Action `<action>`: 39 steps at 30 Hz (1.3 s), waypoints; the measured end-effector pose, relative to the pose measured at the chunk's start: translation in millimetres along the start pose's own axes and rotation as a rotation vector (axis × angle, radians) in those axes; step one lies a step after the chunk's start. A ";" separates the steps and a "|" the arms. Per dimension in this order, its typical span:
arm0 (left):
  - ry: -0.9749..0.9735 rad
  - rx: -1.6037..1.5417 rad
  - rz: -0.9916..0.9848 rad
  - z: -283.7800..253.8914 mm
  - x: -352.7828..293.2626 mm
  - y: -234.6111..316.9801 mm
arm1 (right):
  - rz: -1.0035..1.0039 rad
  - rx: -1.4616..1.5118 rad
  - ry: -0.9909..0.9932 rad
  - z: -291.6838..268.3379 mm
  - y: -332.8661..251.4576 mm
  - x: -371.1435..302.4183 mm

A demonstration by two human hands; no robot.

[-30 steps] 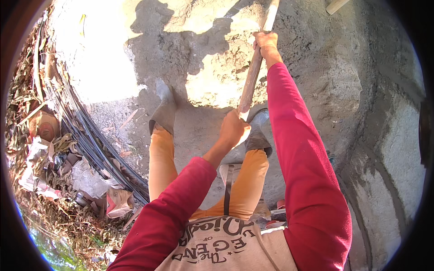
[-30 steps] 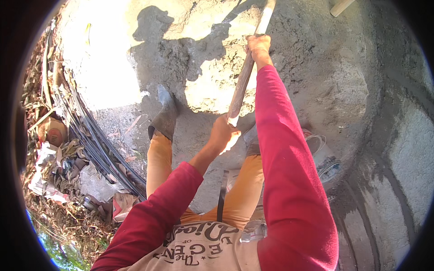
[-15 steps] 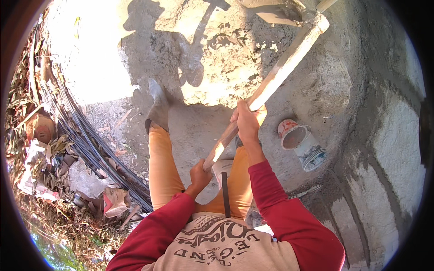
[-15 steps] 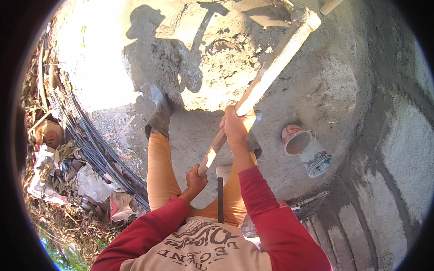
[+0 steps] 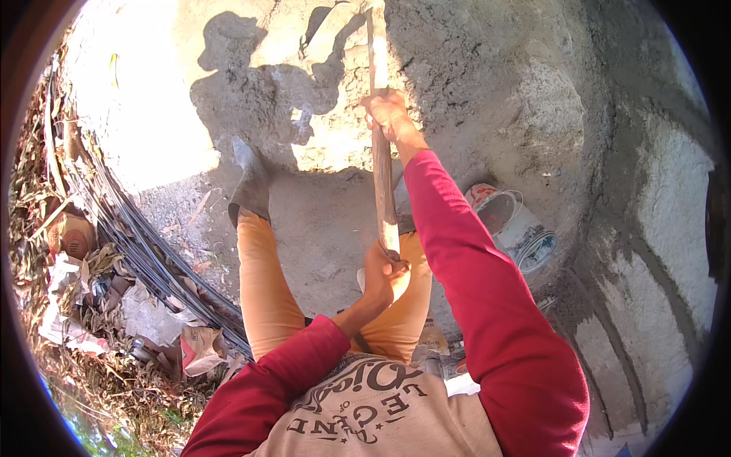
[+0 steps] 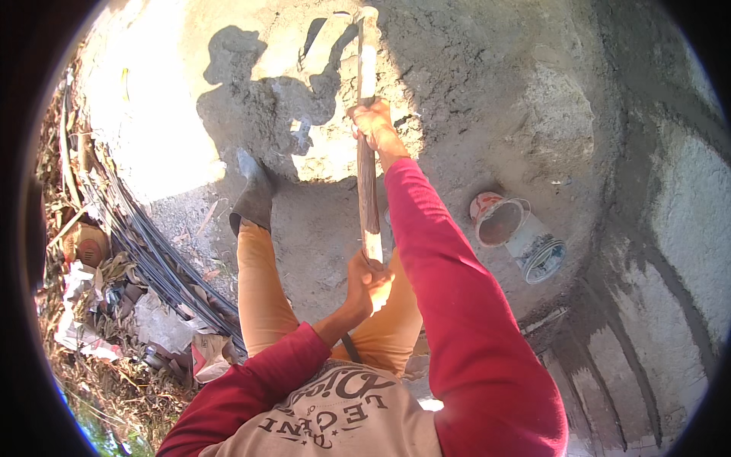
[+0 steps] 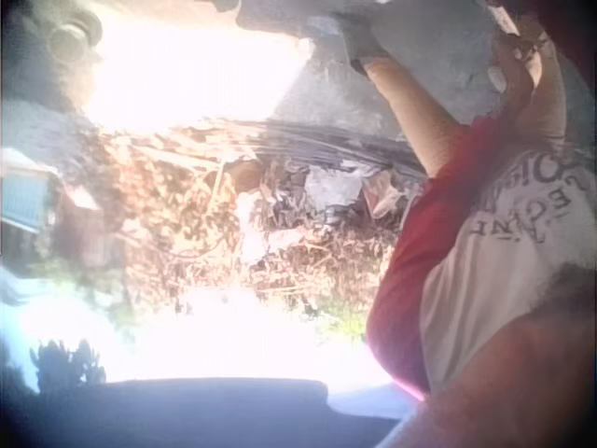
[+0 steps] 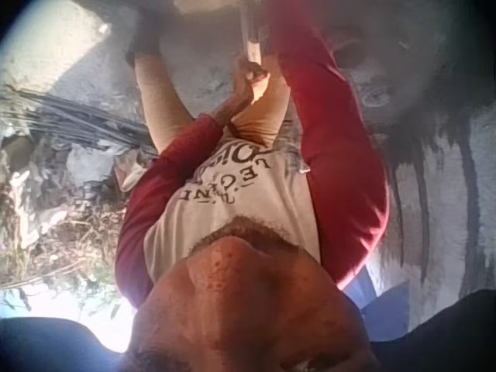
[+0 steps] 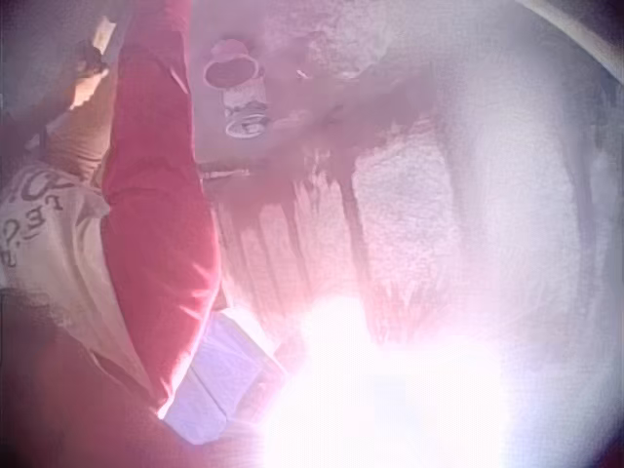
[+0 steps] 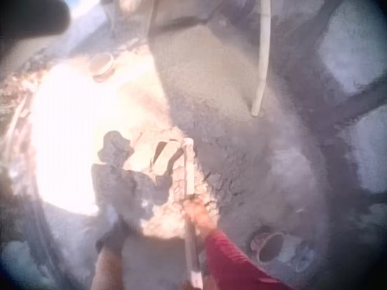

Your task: The person uses a hoe to mix sand and water on a concrete floor, repeatedly turning and blending the materials. They then pour additional water from a bucket into the mixture and continue mixing to form a wet concrete blend.

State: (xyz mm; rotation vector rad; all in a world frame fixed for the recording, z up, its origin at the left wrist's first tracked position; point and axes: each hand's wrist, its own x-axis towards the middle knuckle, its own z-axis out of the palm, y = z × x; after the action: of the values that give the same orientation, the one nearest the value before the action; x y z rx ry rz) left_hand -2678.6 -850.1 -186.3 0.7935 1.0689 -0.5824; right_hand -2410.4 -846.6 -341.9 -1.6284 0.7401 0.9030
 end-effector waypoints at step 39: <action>-0.136 0.934 0.206 -73.6 -36.8 48.2 | -0.325 0.197 0.344 -36.6 -49.7 -114.2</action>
State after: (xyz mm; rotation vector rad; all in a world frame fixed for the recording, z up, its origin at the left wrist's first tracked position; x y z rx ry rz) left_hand -2695.9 -760.8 -157.8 1.6237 0.5391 -0.9555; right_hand -2421.2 -869.1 -214.6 -1.6821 0.7422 0.3113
